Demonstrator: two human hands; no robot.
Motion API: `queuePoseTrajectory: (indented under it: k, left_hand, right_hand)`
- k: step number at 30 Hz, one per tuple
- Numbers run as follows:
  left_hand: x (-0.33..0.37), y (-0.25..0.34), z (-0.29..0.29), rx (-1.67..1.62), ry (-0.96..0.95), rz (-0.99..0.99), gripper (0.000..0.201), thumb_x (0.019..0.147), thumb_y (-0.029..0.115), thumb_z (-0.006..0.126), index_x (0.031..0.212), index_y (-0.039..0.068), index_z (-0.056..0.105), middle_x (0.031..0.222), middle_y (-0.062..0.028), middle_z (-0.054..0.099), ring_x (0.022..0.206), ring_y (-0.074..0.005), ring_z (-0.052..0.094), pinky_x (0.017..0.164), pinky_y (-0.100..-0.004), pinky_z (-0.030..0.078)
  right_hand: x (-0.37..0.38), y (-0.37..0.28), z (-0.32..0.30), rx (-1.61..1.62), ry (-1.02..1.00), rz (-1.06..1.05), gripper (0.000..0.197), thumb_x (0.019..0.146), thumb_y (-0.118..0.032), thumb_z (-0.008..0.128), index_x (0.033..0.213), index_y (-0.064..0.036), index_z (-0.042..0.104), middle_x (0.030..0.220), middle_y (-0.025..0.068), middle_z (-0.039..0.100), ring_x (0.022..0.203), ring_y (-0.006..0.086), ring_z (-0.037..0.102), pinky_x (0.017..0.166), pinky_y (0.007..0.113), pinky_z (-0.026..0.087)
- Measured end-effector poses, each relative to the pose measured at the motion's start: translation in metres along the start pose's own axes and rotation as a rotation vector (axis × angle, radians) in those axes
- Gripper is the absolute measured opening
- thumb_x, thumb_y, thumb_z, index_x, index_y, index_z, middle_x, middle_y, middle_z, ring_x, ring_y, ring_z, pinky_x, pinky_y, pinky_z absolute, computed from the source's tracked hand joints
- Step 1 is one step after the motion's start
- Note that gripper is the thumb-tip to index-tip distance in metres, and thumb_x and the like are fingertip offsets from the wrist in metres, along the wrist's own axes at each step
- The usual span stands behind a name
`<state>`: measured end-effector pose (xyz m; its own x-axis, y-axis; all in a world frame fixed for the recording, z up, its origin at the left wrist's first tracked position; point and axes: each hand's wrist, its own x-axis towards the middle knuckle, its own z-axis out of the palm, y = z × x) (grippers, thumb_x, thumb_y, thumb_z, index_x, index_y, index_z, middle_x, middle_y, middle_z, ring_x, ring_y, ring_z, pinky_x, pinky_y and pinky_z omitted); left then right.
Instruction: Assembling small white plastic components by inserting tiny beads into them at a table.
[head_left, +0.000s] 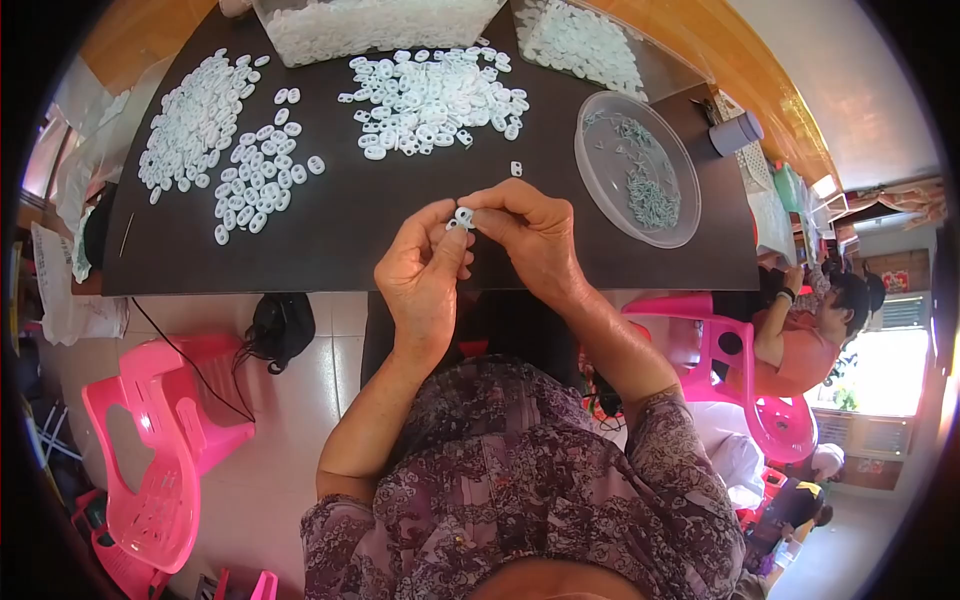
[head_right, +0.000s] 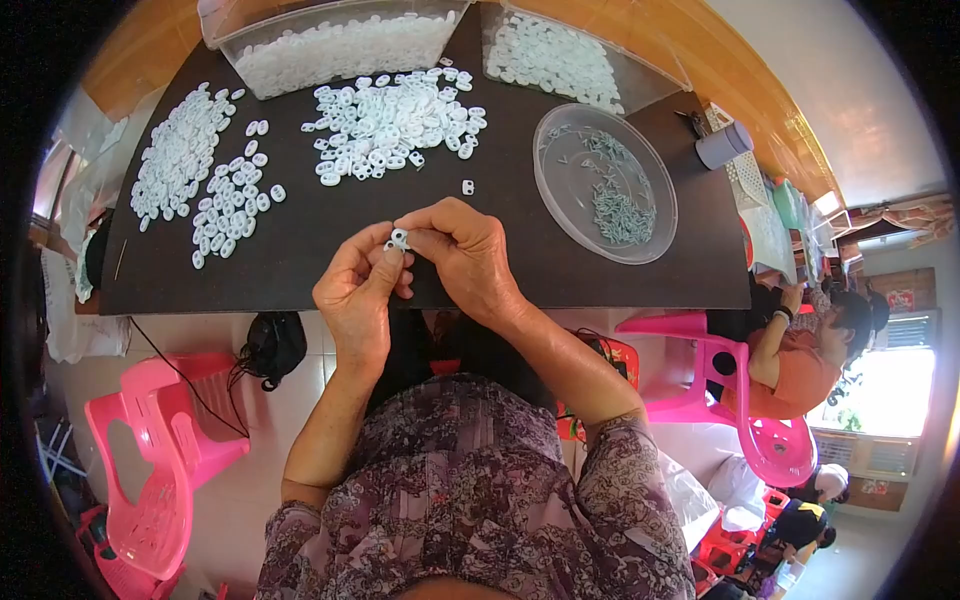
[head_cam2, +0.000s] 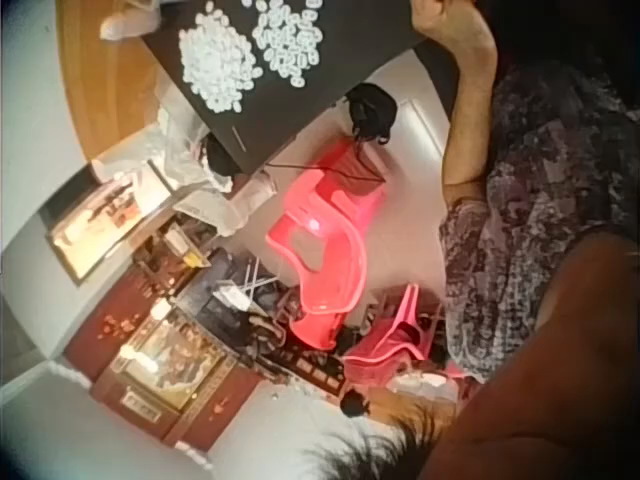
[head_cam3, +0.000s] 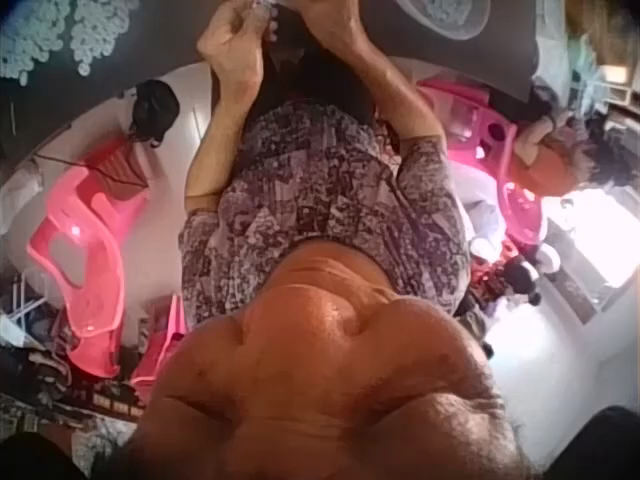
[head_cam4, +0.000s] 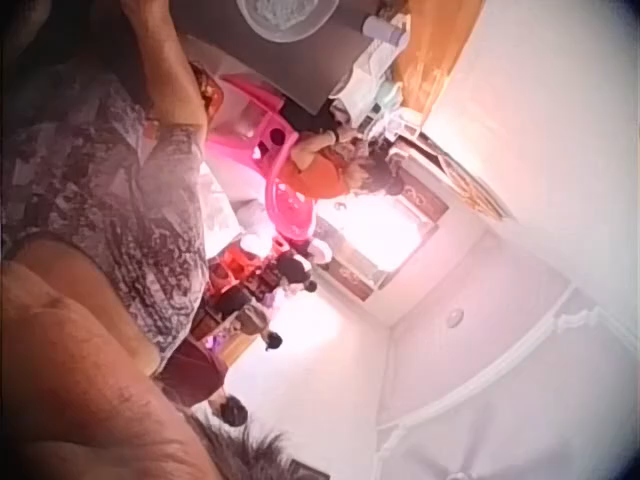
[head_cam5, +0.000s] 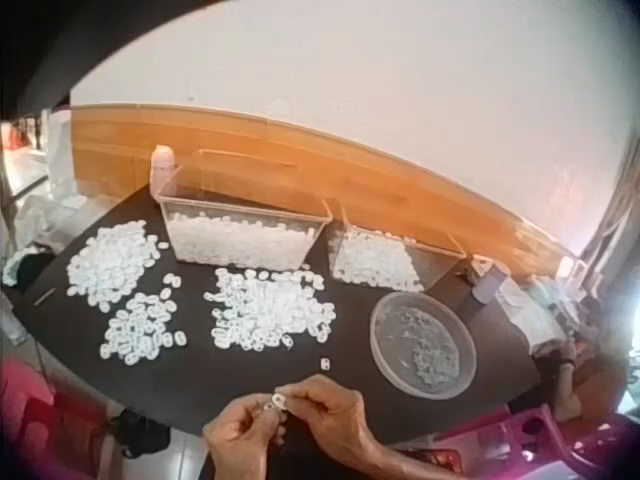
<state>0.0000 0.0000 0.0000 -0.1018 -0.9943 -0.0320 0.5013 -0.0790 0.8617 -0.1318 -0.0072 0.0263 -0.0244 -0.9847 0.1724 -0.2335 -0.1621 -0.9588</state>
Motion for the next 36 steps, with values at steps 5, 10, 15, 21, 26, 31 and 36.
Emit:
queuePoseTrajectory:
  k: [5,10,15,21,26,31,36]
  left_hand:
    - [0.001,0.001,-0.001,-0.044,-0.016,0.025,0.027,0.087,-0.001,0.056,0.113,-0.004,0.055,0.079,-0.0023,0.058,0.065,-0.0058,0.052,0.056,-0.0172,0.042]
    - [0.002,0.0,-0.002,-0.031,-0.041,0.028,0.027,0.087,-0.002,0.056,0.113,-0.003,0.056,0.079,-0.0027,0.057,0.065,-0.0061,0.052,0.056,-0.0174,0.043]
    - [0.003,-0.003,-0.003,-0.047,-0.052,0.07,0.025,0.086,0.002,0.059,0.11,-0.004,0.058,0.077,-0.0056,0.059,0.064,-0.0108,0.056,0.054,-0.0224,0.047]
    - [0.003,0.0,-0.001,-0.048,-0.007,0.047,0.023,0.086,0.002,0.059,0.108,-0.005,0.059,0.081,-0.0077,0.061,0.064,-0.0127,0.057,0.054,-0.024,0.049]
    - [0.007,0.007,-0.003,-0.109,-0.02,-0.015,0.019,0.087,0.001,0.055,0.103,-0.008,0.06,0.088,-0.0116,0.064,0.067,-0.0143,0.06,0.056,-0.0242,0.051]
    - [0.007,0.012,0.0,-0.106,0.029,-0.052,0.019,0.087,0.0,0.054,0.103,-0.009,0.06,0.089,-0.0123,0.064,0.068,-0.0143,0.061,0.058,-0.0232,0.051]
    - [0.008,0.013,-0.001,-0.119,0.044,-0.102,0.019,0.086,0.0,0.055,0.103,-0.008,0.06,0.089,-0.0122,0.065,0.068,-0.0132,0.06,0.06,-0.0222,0.05]
  right_hand:
    - [0.002,-0.002,0.002,-0.011,-0.005,0.01,0.013,0.081,0.004,0.059,0.092,0.0014,0.065,0.081,0.0019,0.062,0.076,0.0055,0.055,0.067,0.021,0.046]
    - [0.002,-0.005,0.0,0.047,-0.016,0.083,0.01,0.081,0.004,0.059,0.09,0.0019,0.064,0.079,0.002,0.062,0.074,0.0053,0.055,0.067,0.021,0.046]
    - [0.001,-0.008,0.001,0.04,-0.029,0.085,0.008,0.081,0.004,0.059,0.087,0.002,0.063,0.078,0.002,0.062,0.073,0.0055,0.056,0.067,0.022,0.047]
    - [-0.003,-0.005,0.002,-0.085,-0.017,-0.047,0.01,0.081,0.002,0.06,0.091,0.001,0.062,0.082,0.0019,0.061,0.077,0.0061,0.056,0.07,0.023,0.047]
    - [-0.005,-0.011,0.002,-0.249,-0.077,-0.114,0.023,0.075,0.0,0.067,0.098,-0.0022,0.062,0.086,0.0011,0.056,0.071,0.0073,0.052,0.065,0.022,0.044]
    - [-0.004,-0.007,0.002,-0.365,-0.052,-0.263,0.026,0.071,0.0,0.069,0.097,-0.0029,0.062,0.086,0.0037,0.055,0.069,0.01,0.051,0.061,0.023,0.043]
    - [-0.002,-0.002,0.002,-0.48,0.021,-0.47,0.028,0.069,0.001,0.069,0.096,-0.0027,0.062,0.086,0.0075,0.058,0.068,0.0155,0.053,0.059,0.026,0.045]
